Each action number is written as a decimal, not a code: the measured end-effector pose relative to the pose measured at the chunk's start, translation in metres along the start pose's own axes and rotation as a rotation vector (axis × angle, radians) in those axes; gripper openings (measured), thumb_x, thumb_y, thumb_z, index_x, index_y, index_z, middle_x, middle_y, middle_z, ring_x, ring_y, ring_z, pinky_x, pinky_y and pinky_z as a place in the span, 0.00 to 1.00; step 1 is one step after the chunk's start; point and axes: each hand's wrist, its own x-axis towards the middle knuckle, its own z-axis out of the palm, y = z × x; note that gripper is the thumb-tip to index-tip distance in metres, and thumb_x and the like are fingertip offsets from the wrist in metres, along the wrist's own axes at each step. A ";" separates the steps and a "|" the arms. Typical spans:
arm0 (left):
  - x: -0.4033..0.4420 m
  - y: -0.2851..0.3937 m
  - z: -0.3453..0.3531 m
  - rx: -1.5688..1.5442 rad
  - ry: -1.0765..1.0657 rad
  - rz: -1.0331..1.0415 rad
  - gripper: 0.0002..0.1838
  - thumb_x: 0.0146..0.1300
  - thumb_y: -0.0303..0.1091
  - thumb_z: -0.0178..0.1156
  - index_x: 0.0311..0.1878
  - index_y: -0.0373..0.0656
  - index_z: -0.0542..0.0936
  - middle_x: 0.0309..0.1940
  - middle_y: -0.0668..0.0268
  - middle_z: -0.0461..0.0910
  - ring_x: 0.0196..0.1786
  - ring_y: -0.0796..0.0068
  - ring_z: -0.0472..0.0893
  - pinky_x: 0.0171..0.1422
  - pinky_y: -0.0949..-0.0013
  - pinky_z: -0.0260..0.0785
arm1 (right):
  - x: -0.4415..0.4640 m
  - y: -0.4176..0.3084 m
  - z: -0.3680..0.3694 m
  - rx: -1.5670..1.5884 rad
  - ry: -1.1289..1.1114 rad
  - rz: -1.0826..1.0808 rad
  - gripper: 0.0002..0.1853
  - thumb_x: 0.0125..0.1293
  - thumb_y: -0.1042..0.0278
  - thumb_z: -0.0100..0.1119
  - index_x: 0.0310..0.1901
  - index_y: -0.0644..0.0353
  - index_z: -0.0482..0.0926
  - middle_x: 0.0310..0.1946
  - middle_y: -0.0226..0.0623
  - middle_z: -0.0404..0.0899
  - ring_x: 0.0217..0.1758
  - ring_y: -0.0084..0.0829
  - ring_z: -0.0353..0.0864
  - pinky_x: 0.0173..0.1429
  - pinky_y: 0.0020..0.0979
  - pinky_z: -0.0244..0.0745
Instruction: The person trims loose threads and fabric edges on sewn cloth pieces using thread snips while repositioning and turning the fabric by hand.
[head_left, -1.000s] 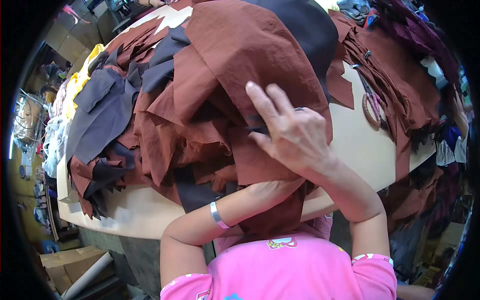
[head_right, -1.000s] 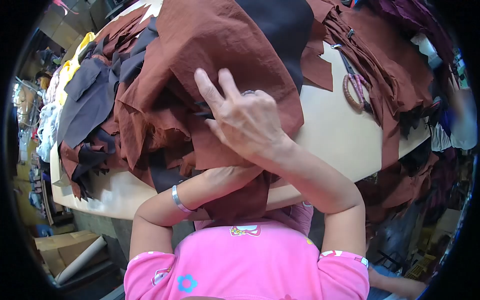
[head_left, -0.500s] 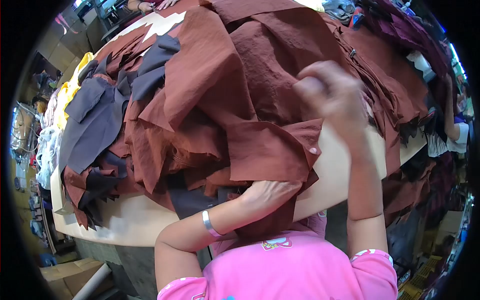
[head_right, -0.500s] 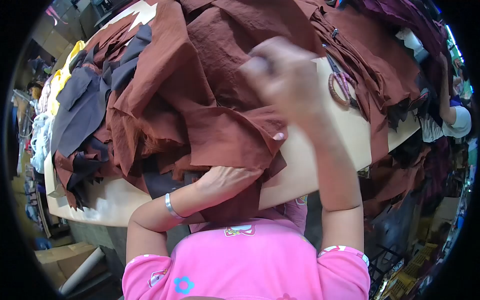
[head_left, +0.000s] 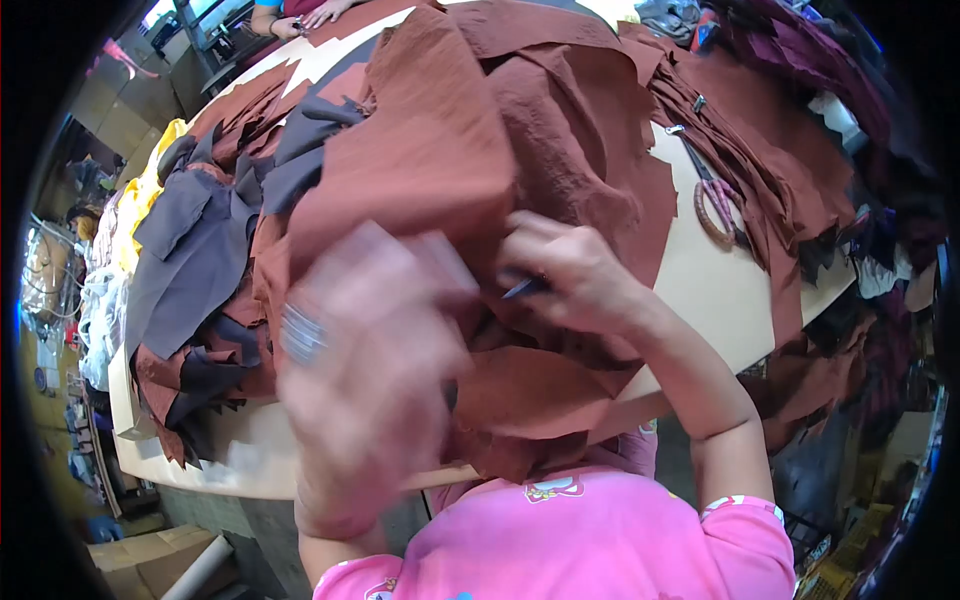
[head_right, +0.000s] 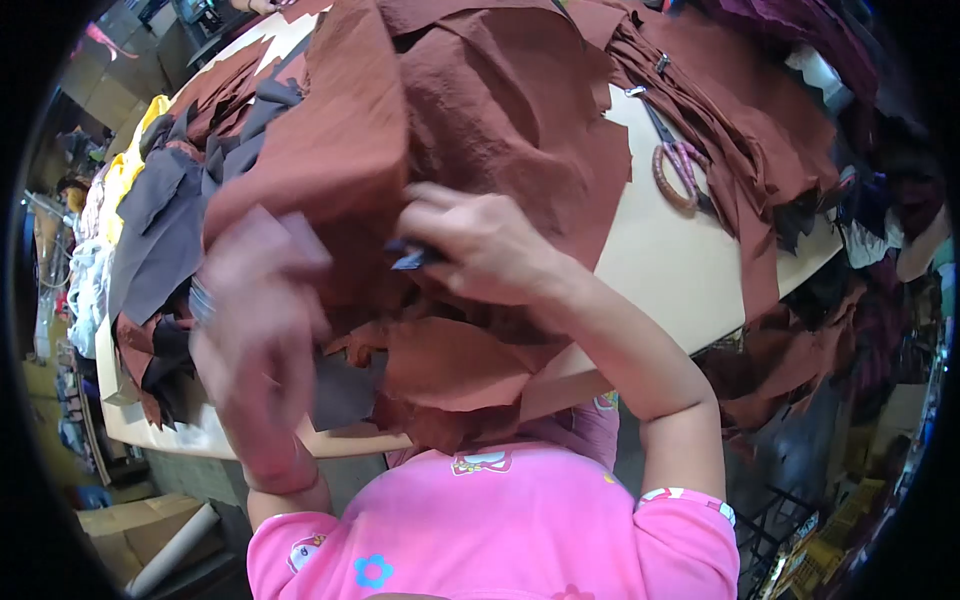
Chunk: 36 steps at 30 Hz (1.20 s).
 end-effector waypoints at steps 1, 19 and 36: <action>0.010 -0.010 0.002 0.126 0.107 -0.120 0.25 0.47 0.26 0.60 0.53 0.46 0.71 0.51 0.59 0.72 0.50 0.54 0.75 0.56 0.60 0.67 | 0.000 -0.002 0.010 -0.061 -0.037 -0.084 0.17 0.44 0.72 0.64 0.39 0.55 0.74 0.49 0.40 0.72 0.36 0.43 0.79 0.35 0.37 0.76; -0.018 -0.029 -0.031 0.383 -0.061 -0.260 0.14 0.52 0.29 0.55 0.44 0.42 0.78 0.42 0.62 0.77 0.48 0.59 0.75 0.57 0.63 0.62 | -0.036 0.010 0.034 -0.441 -0.104 0.462 0.24 0.44 0.71 0.62 0.46 0.59 0.67 0.38 0.39 0.71 0.34 0.43 0.78 0.35 0.40 0.73; 0.073 -0.124 -0.022 -0.096 0.384 -0.271 0.18 0.54 0.19 0.45 0.50 0.38 0.69 0.41 0.62 0.71 0.47 0.75 0.70 0.56 0.73 0.59 | -0.056 -0.014 -0.060 0.079 0.379 0.245 0.28 0.41 0.76 0.57 0.51 0.59 0.71 0.31 0.37 0.78 0.33 0.33 0.80 0.39 0.30 0.73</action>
